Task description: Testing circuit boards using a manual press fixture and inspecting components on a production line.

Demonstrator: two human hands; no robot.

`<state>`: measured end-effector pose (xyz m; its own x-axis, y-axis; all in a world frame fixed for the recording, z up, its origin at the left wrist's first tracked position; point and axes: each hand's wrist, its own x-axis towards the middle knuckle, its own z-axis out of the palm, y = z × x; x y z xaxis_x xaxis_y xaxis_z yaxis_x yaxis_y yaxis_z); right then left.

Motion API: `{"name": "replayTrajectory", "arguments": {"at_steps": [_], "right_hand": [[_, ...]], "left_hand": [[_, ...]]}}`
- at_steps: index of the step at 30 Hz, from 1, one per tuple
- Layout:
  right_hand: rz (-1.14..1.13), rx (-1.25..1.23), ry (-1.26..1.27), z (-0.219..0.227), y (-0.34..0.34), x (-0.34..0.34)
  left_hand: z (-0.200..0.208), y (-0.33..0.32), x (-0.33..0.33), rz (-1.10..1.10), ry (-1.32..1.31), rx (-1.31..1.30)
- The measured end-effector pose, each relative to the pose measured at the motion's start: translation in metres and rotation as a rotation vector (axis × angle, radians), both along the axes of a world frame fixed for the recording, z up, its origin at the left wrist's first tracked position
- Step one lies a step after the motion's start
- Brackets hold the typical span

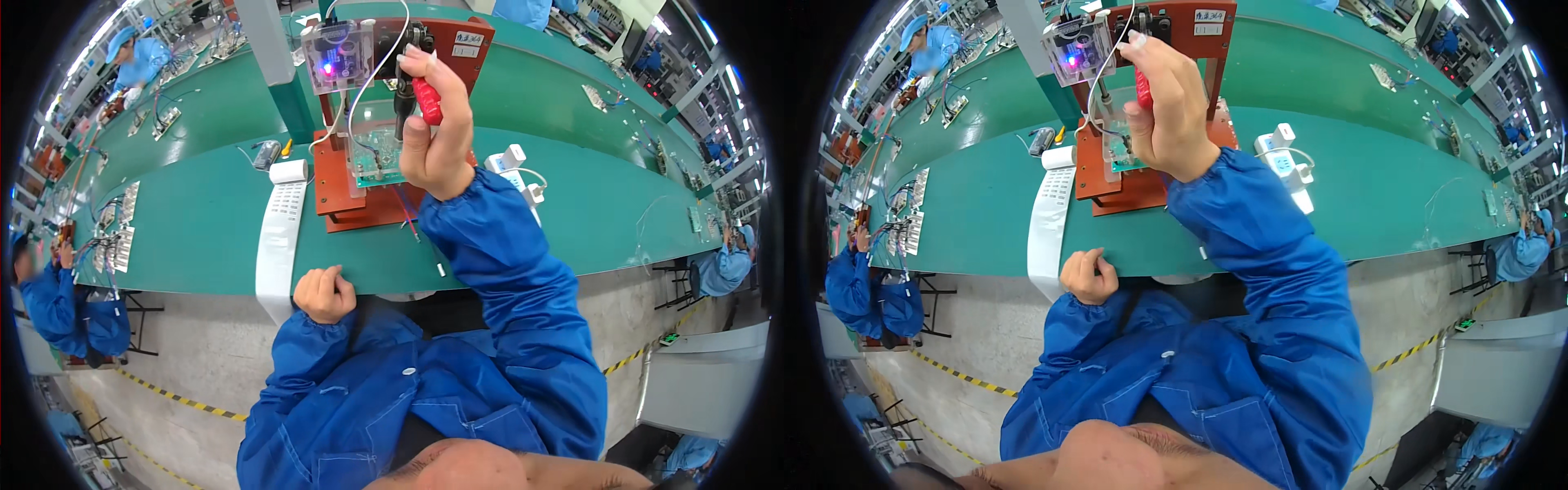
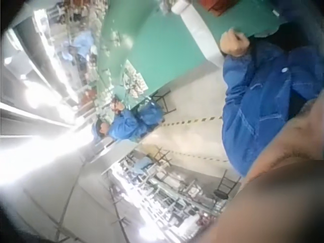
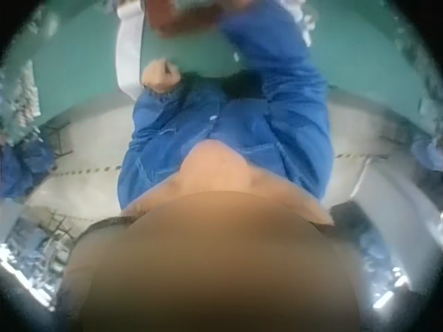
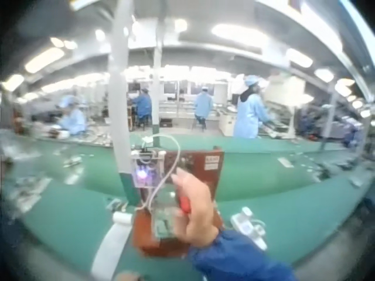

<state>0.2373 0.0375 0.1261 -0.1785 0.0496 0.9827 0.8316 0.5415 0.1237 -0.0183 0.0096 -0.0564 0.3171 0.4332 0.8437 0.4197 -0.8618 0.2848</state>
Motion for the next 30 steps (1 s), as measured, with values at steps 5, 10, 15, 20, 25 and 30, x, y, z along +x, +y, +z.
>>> {"name": "replayTrajectory", "arguments": {"at_steps": [5,10,15,20,25,30], "right_hand": [[0.011,0.178,-0.029,-0.004,0.012,0.004],[-0.009,0.153,-0.018,-0.003,0.01,0.002],[-0.045,0.167,-0.068,0.001,0.006,0.008],[-0.067,0.174,-0.227,0.016,-0.001,0.026],[0.09,0.23,-0.063,0.03,0.007,0.024],[0.032,-0.489,0.609,0.143,0.016,0.013]], "left_hand": [[0.003,0.001,-0.005,-0.009,-0.002,-0.003],[0.005,0.001,-0.005,-0.01,0.009,-0.017],[0.004,0.002,-0.002,-0.015,-0.006,0.017],[0.004,-0.002,0.0,-0.008,-0.005,0.014],[0.004,-0.002,-0.002,0.001,0.014,0.011],[0.002,0.001,-0.002,-0.008,-0.018,0.005]]}}
